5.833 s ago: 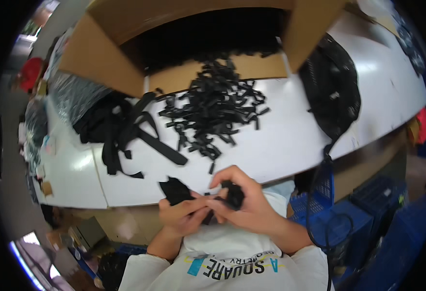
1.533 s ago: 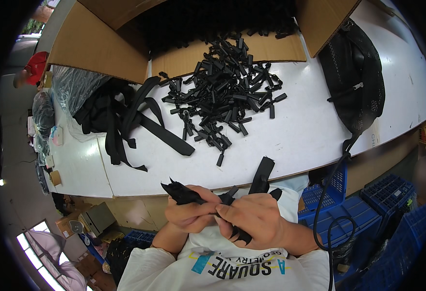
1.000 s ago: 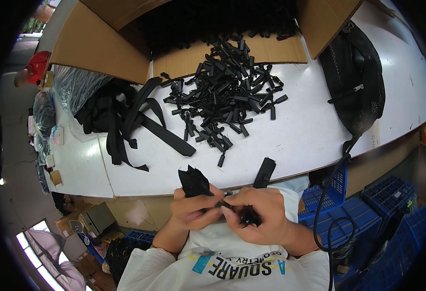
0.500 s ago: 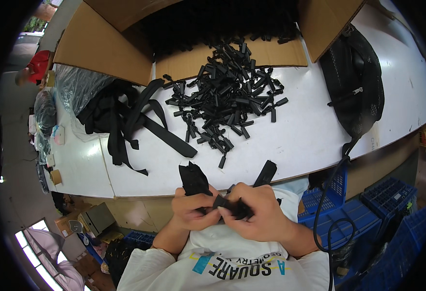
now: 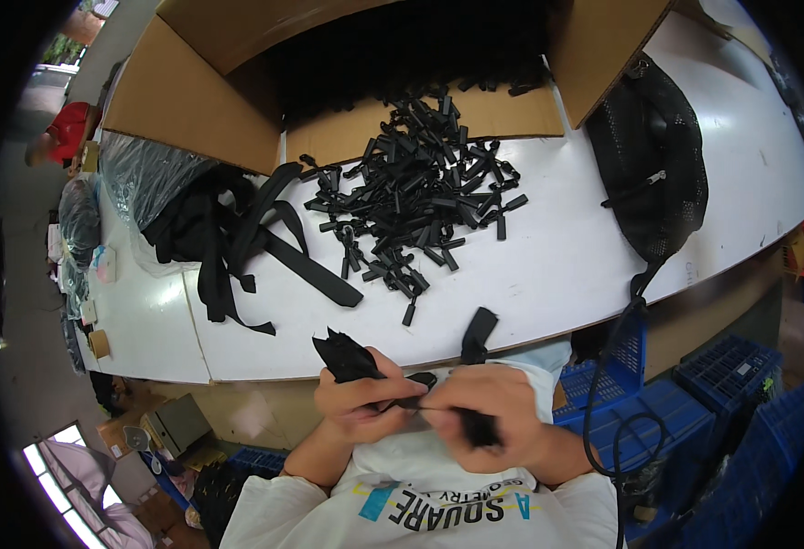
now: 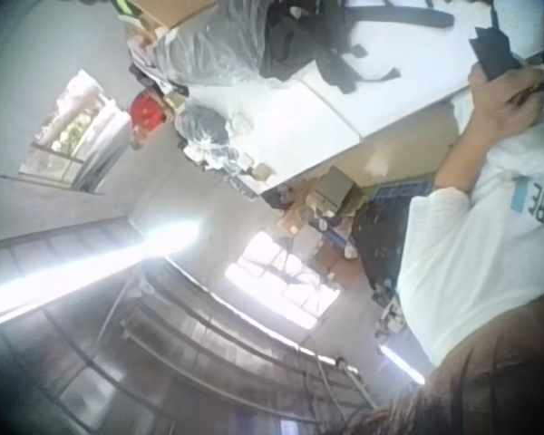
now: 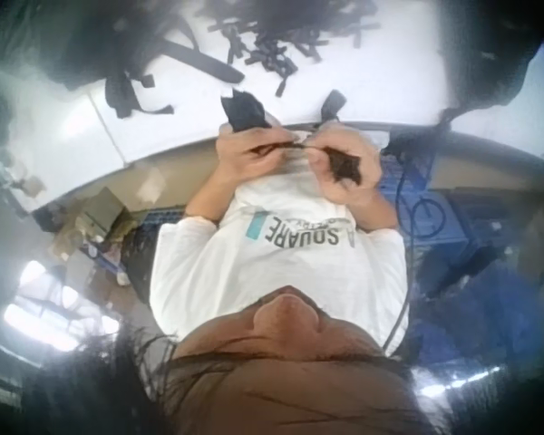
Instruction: The person repeatedly picks up black plastic clips and black fabric straps from a table. They insert the clips into the ends of the straps by hand, one at a time, and place the assembled units into a cardboard box. The process is repetitive and involves handling small components in a factory setting.
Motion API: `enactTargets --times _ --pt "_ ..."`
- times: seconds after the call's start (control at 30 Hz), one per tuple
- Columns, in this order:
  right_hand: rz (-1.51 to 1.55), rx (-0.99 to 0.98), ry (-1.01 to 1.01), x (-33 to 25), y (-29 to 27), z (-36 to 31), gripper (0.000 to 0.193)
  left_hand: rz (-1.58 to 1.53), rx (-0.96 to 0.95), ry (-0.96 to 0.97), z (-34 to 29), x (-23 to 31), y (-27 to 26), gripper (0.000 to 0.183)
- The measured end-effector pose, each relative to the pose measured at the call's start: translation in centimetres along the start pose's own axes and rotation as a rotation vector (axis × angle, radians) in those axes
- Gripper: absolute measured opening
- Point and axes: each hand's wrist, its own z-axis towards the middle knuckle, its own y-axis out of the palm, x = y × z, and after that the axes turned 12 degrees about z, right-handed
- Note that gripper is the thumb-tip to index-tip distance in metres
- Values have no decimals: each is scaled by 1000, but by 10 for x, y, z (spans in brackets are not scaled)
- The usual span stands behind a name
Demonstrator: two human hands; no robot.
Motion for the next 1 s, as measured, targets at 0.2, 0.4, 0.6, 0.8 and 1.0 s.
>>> enactTargets --times 0.2,0.4,0.6,0.8,1.0 --pt "-142 -131 -26 -1 1 14 10 -19 -44 15 -6 -3 3 26" --pt "188 262 -193 14 10 2 22 -32 -162 -41 0 2 0 25" --pt "370 441 394 -12 17 27 19 -172 -151 -48 -3 -2 -5 18" --pt "4 34 195 6 12 38 10 -254 -199 51 0 -3 -4 15" --pt "233 162 295 17 8 30 9 -348 -186 49 1 -5 -5 11"
